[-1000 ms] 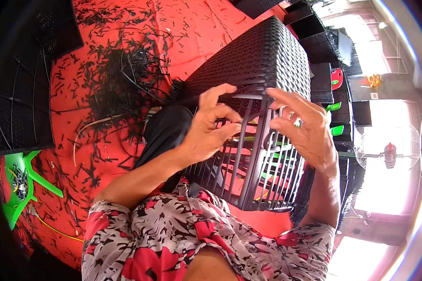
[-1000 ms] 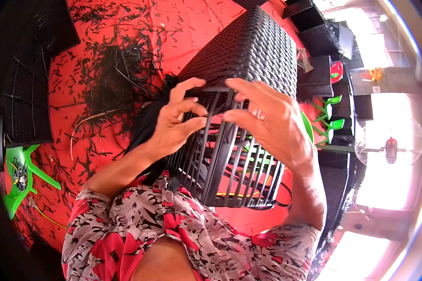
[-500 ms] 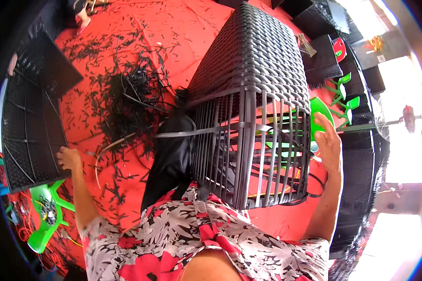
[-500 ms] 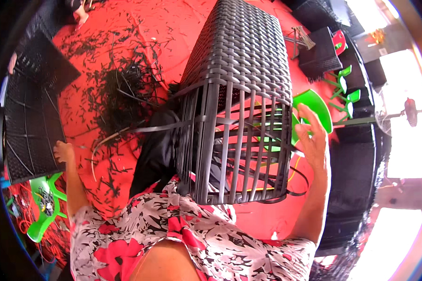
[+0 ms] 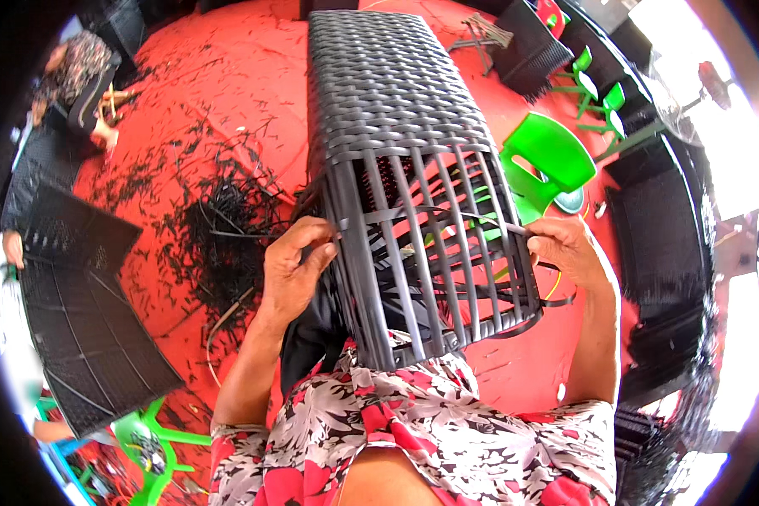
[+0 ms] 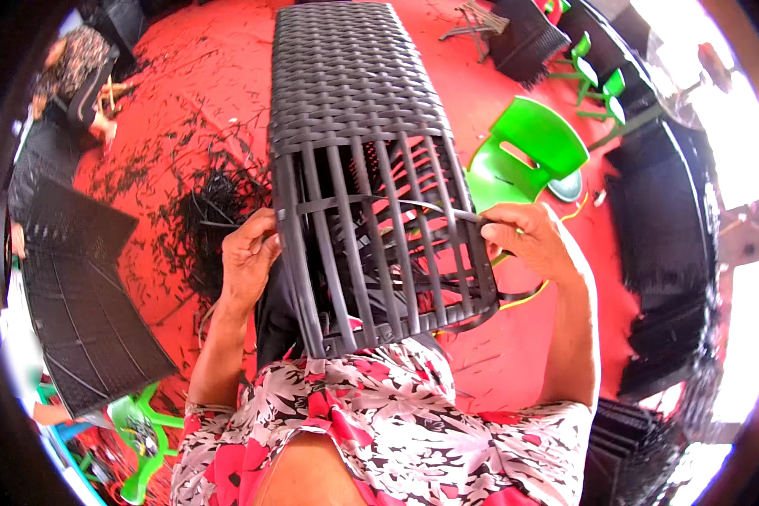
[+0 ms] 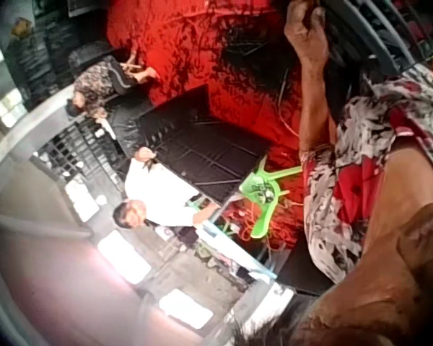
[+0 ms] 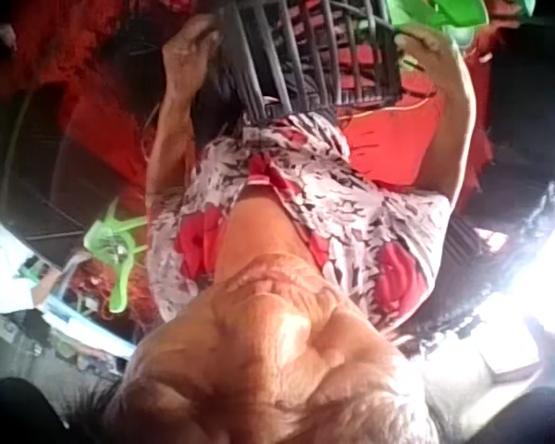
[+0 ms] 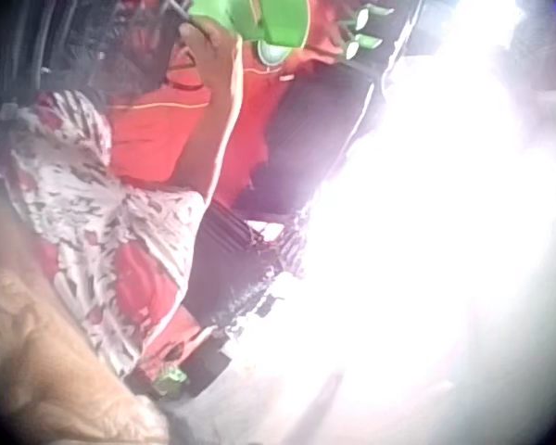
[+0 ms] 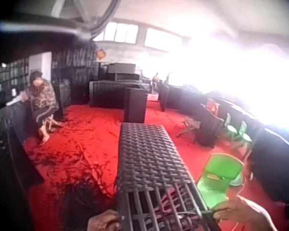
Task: The person weaves black plastic strips into a dark wicker furniture frame by hand. They pull strips through the frame structure, tightening them, and tucking the ends to secure the weave.
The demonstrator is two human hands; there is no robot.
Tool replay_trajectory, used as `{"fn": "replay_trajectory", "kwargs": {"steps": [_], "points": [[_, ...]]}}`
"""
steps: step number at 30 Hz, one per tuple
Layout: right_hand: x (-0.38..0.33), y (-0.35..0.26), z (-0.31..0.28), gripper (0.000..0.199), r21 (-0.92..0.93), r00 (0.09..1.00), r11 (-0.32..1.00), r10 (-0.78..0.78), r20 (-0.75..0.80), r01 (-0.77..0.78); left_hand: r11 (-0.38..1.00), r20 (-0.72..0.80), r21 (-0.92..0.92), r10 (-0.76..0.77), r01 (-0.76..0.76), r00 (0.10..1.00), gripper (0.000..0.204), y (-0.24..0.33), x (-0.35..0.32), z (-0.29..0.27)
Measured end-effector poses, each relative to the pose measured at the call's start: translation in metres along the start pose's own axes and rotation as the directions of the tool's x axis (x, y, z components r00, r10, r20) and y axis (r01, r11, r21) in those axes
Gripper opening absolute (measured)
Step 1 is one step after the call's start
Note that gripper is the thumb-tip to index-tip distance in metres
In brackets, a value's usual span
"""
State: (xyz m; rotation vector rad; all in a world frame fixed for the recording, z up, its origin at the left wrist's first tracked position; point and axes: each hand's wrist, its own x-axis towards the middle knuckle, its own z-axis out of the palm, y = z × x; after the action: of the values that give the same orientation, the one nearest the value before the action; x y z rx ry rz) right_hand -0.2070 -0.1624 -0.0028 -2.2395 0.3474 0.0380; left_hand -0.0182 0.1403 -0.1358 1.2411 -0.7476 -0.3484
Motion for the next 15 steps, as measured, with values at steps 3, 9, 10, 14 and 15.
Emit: {"fn": "replay_trajectory", "kwargs": {"steps": [3,9,10,14,15], "points": [[0.002,0.006,-0.002,0.016,-0.038,0.994,0.995,-0.093,-0.063,0.091,0.992,0.046,0.123,0.036,-0.041,0.998,0.017,0.004,0.008,-0.009],[0.018,-0.001,-0.014,0.007,-0.044,0.981,0.984,-0.178,-0.072,0.175,0.297,0.125,0.891,0.568,-0.344,0.814,0.019,0.024,0.014,-0.013],[0.02,-0.004,-0.014,0.007,-0.101,0.972,0.972,-0.219,-0.08,0.211,0.209,0.16,0.91,0.62,-0.358,0.768,0.018,0.024,0.016,-0.012],[0.03,-0.017,-0.003,0.01,-0.288,0.931,0.923,-0.315,-0.184,0.256,0.064,0.16,0.947,0.757,-0.315,0.634,0.014,0.015,0.04,-0.017],[0.034,-0.021,0.0,0.011,-0.392,0.911,0.883,-0.357,-0.206,0.257,0.081,0.123,0.957,0.757,-0.28,0.642,0.013,0.013,0.045,-0.019]]}}
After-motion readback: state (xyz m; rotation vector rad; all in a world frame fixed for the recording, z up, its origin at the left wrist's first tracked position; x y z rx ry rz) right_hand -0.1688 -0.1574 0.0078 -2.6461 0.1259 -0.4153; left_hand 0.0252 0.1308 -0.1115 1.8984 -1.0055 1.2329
